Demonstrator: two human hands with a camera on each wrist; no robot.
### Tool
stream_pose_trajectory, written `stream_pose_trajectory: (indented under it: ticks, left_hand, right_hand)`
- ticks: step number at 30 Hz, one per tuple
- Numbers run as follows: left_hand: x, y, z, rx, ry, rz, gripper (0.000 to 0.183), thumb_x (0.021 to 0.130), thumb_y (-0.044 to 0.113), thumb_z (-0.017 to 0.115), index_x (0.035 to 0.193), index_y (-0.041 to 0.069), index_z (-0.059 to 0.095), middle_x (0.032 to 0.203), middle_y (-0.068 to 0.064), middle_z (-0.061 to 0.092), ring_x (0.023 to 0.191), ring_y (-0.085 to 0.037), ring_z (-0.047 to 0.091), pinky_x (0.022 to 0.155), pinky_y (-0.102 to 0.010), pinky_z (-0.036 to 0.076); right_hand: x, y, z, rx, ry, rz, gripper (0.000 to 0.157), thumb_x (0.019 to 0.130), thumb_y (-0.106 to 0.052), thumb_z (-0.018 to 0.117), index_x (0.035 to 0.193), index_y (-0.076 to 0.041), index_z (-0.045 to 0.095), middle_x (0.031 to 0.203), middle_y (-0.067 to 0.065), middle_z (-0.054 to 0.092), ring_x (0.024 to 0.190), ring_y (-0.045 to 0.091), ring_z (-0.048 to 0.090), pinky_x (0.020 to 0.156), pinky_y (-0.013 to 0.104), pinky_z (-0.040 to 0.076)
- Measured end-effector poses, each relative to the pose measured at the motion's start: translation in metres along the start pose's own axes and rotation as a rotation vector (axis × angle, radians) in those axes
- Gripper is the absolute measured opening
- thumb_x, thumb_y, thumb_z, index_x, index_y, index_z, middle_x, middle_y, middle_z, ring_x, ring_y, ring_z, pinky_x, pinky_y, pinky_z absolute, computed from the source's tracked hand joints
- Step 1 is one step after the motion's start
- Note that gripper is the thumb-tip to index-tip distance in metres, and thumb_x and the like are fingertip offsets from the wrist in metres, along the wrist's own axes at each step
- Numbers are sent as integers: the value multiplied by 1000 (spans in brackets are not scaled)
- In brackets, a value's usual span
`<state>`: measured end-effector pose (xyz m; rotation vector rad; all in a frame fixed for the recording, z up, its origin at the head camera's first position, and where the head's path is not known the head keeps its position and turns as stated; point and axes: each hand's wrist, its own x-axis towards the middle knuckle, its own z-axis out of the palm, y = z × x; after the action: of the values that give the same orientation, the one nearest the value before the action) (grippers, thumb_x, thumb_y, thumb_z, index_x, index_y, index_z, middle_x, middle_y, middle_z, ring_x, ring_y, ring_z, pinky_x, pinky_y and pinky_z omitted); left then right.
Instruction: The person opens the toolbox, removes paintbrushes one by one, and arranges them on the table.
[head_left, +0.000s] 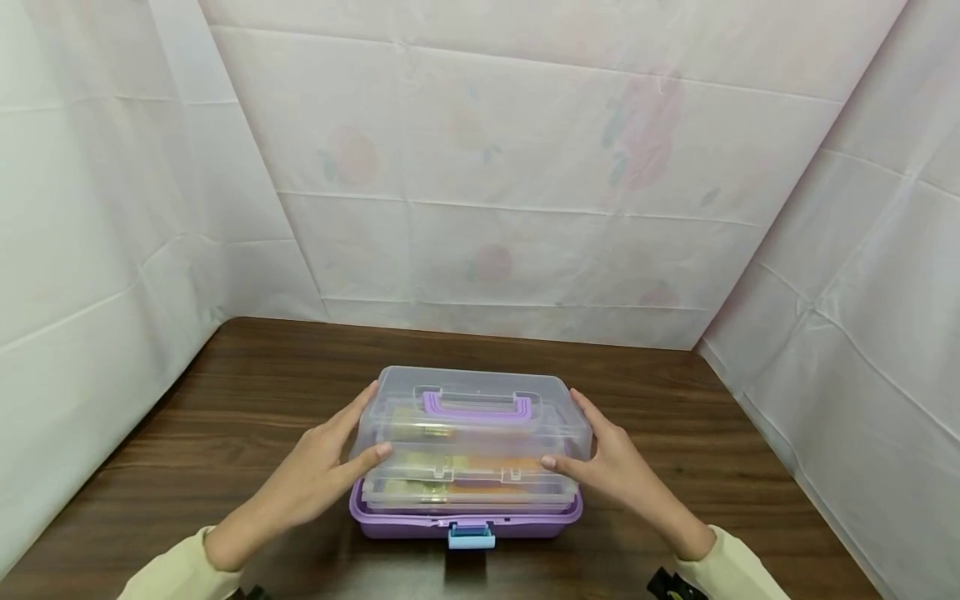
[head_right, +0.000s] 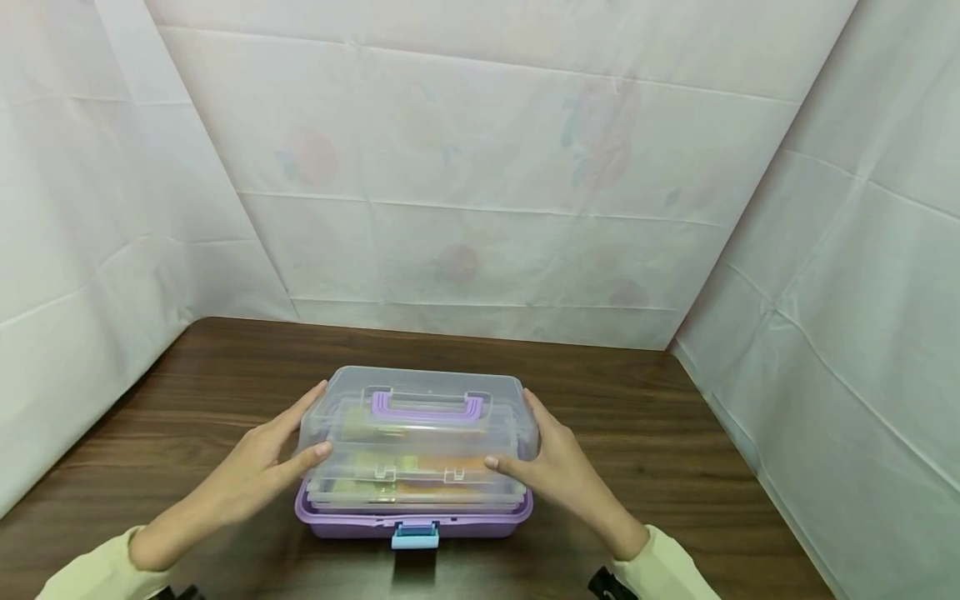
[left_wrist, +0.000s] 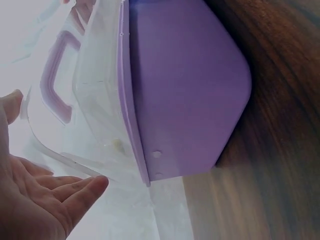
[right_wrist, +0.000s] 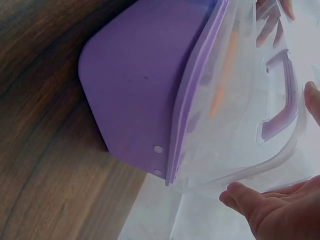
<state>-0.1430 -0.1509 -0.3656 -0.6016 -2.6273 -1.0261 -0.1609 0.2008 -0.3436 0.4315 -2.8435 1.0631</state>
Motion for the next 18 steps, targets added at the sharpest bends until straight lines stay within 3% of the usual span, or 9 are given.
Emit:
stream_pose_trajectory:
  ticks: [6, 9, 13, 16, 18]
  left_hand:
    - [4, 1, -1, -14, 1, -15, 67, 87, 37, 51, 141, 27, 13, 138, -11, 31, 110, -30, 46, 88, -52, 37]
    - [5, 3, -2, -12, 3, -30, 66, 88, 37, 50, 141, 27, 13, 132, -14, 41, 83, -21, 55, 82, -47, 41]
    - [8, 5, -3, 3, 8, -52, 64, 88, 38, 49, 141, 29, 14, 111, -8, 55, 52, -7, 35, 69, -33, 40]
    - [9, 6, -4, 11, 11, -74, 63, 88, 39, 48, 140, 32, 14, 81, -2, 53, 48, -6, 30, 60, -28, 38]
    - [10, 7, -5, 9, 18, -78, 62, 88, 40, 48, 140, 32, 14, 77, -1, 50, 52, -7, 35, 59, -28, 37]
  right_hand:
    - [4, -1, -3, -11, -10, 11, 99, 64, -53, 70, 140, -12, 21, 131, 19, 41, 98, 20, 49, 85, 42, 42]
    - [6, -1, -5, -1, -14, 22, 97, 64, -52, 70, 140, -14, 22, 127, 19, 45, 88, 18, 51, 79, 37, 44]
    - [8, -3, -7, 13, -22, 34, 95, 66, -52, 69, 140, -15, 22, 130, 16, 42, 98, 21, 51, 79, 38, 45]
    - [9, -4, -9, 3, -24, 36, 95, 66, -53, 68, 140, -14, 22, 135, 13, 38, 108, 26, 47, 82, 41, 44]
    - [11, -5, -10, -8, -24, 38, 95, 66, -53, 68, 140, -13, 22, 136, 12, 36, 111, 28, 45, 84, 43, 43]
